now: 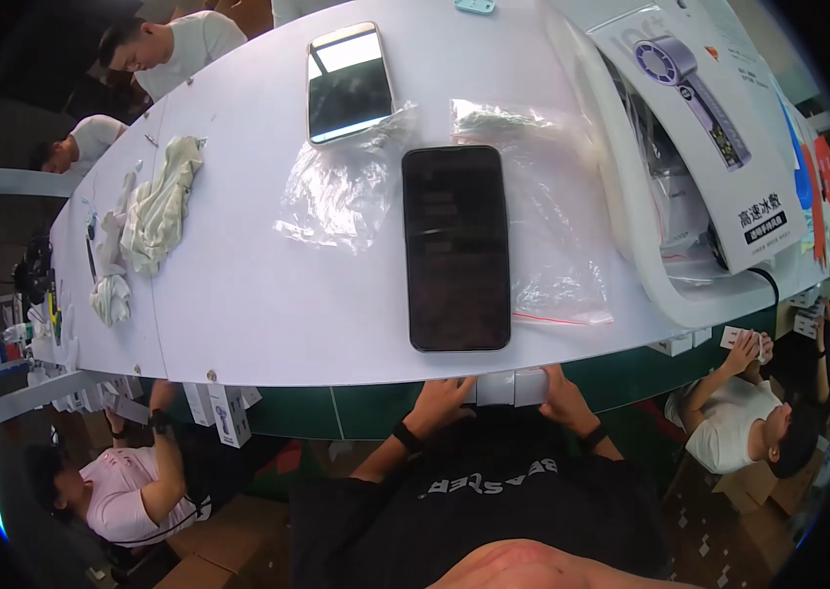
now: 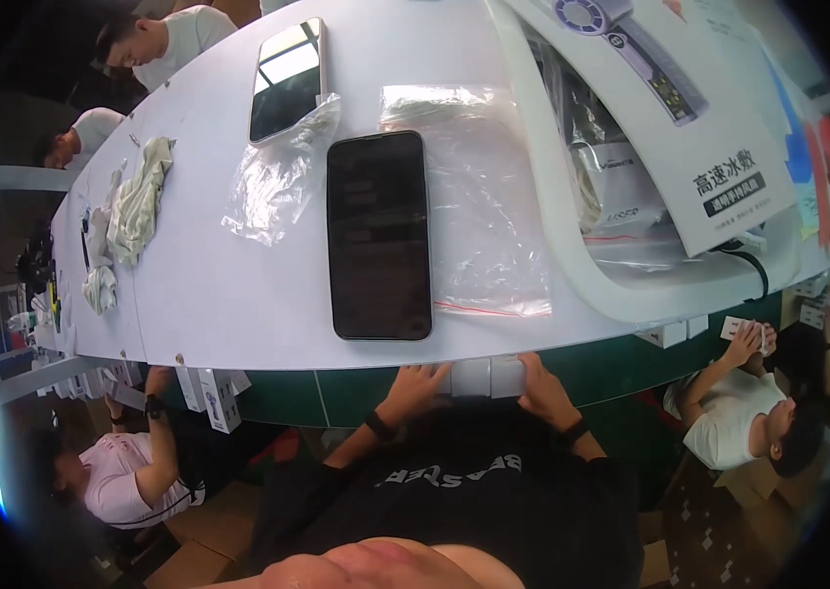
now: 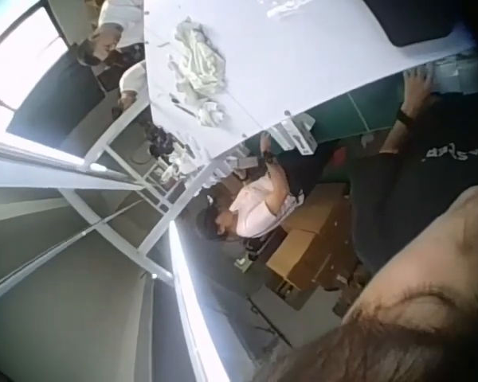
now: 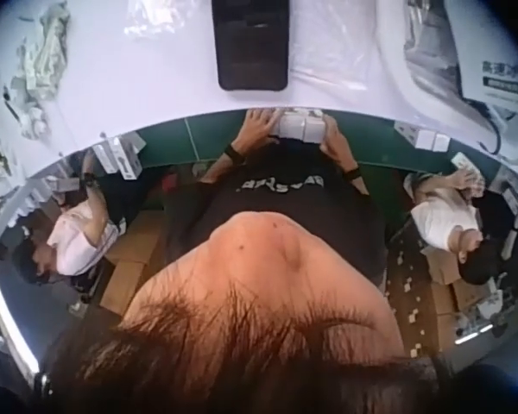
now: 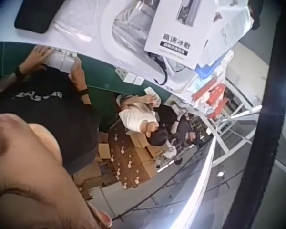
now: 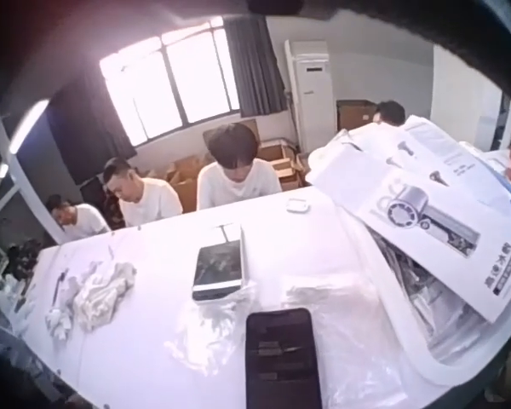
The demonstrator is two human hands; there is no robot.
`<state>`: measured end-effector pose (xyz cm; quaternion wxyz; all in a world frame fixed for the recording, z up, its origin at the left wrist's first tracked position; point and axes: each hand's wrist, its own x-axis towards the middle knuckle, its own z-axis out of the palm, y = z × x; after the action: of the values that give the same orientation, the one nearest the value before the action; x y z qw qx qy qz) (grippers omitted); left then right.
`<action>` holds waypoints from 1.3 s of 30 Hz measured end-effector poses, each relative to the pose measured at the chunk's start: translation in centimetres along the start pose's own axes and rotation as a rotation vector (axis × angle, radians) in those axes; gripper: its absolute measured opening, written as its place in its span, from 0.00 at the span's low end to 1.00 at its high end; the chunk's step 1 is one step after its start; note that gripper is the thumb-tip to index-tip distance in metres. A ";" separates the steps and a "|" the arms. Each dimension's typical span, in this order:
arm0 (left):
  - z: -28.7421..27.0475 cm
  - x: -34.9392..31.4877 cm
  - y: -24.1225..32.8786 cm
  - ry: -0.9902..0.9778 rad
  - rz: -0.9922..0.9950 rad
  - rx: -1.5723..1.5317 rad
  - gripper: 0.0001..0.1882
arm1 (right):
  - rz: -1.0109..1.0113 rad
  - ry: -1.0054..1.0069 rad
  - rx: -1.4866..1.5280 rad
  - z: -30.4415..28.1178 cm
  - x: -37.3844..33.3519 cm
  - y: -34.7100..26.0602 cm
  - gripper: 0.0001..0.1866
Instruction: Packing small white product boxes from a production line into a larger cardboard shipping container.
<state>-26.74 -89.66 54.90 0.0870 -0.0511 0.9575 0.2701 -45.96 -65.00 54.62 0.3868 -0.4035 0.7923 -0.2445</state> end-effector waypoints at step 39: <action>-18.6 0.3 -2.3 1.519 0.333 0.447 0.20 | 0.066 0.208 -0.922 -23.5 -7.1 30.3 0.46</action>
<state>-29.30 -101.36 69.27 -0.6204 -0.0587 0.7816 -0.0269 -75.94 -40.60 50.01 0.0936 -0.4811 0.8652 0.1060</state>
